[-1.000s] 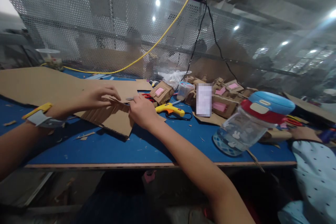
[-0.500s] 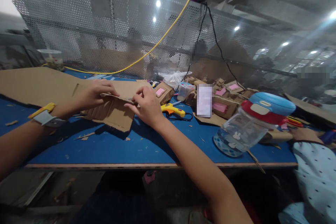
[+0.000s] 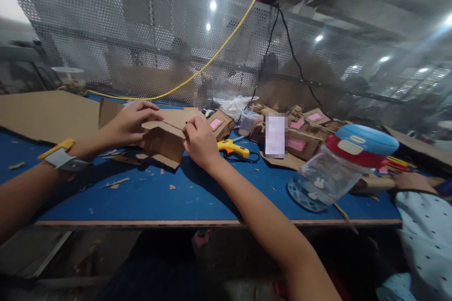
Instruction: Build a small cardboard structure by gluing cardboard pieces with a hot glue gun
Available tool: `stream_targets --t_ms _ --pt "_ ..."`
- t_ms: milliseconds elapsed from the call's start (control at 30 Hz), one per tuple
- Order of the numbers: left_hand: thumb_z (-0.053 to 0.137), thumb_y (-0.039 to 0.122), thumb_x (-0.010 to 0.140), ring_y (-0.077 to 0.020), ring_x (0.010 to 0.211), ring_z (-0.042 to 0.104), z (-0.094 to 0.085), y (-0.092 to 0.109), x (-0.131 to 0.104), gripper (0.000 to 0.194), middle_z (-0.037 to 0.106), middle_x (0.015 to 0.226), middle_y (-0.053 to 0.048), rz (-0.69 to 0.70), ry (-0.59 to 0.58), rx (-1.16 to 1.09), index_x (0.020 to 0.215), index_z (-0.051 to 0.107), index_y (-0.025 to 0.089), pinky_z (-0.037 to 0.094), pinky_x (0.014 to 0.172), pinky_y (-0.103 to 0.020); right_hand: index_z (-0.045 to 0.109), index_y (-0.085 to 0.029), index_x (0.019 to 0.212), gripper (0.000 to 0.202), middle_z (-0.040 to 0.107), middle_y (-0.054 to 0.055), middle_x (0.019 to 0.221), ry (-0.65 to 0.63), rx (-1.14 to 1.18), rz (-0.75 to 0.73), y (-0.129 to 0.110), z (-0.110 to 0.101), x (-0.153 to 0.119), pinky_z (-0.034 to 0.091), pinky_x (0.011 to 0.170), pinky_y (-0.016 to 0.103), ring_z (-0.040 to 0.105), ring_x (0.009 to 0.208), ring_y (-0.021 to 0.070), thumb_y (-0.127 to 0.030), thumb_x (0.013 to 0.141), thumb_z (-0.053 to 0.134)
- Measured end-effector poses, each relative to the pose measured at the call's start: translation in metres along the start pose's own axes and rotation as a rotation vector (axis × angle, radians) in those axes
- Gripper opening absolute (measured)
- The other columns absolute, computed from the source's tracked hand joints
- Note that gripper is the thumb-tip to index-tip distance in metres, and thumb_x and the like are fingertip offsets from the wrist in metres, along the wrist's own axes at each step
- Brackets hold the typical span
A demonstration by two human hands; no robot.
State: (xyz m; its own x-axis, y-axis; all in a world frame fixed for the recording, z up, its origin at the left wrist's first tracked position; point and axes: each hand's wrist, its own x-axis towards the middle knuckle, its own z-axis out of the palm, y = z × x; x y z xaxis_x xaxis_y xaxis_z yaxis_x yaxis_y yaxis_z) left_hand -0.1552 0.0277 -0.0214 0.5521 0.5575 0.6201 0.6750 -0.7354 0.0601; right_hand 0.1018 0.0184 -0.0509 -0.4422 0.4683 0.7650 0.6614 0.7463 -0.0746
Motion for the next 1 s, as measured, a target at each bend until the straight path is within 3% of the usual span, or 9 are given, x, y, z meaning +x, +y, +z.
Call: stream_targets --t_ms 167,467,867,1000 --pt "0.081 0.053 0.075 -0.0361 0.119 0.056 0.004 -0.001 -0.001 0.061 0.059 0.126 -0.014 -0.075 -0.082 -0.019 0.122 0.063 0.020 0.046 0.099 -0.050 0.066 -0.019 0.087 0.020 0.058 0.012 0.099 0.084 -0.012 -0.034 0.004 -0.001 0.000 0.048 0.084 0.043 0.054 0.097 0.0282 -0.002 0.080 0.057" --pt "0.085 0.046 0.071 -0.0305 0.111 0.058 -0.003 -0.003 -0.001 0.065 0.058 0.122 -0.011 -0.099 -0.131 -0.090 0.126 0.062 0.021 0.049 0.096 -0.043 0.066 -0.018 0.087 0.020 0.058 0.013 0.098 0.059 -0.033 -0.069 0.004 0.001 -0.002 0.049 0.083 0.042 0.054 0.095 0.0278 -0.003 0.080 0.055" --pt "0.082 0.050 0.075 -0.0343 0.123 0.058 -0.005 -0.015 -0.004 0.056 0.059 0.130 -0.013 -0.031 -0.166 -0.121 0.125 0.071 0.025 0.048 0.107 -0.052 0.064 -0.020 0.087 0.020 0.058 0.011 0.097 0.048 -0.034 -0.092 0.007 0.002 -0.003 0.048 0.082 0.041 0.053 0.094 0.0271 -0.003 0.080 0.056" --pt "0.074 0.042 0.082 -0.0346 0.120 0.058 -0.009 -0.018 -0.004 0.046 0.058 0.128 -0.014 0.016 -0.165 -0.024 0.124 0.072 0.025 0.049 0.105 -0.053 0.064 -0.019 0.085 0.019 0.059 0.013 0.097 0.041 -0.049 -0.115 0.006 0.003 -0.003 0.048 0.082 0.043 0.053 0.095 0.0280 -0.003 0.081 0.056"
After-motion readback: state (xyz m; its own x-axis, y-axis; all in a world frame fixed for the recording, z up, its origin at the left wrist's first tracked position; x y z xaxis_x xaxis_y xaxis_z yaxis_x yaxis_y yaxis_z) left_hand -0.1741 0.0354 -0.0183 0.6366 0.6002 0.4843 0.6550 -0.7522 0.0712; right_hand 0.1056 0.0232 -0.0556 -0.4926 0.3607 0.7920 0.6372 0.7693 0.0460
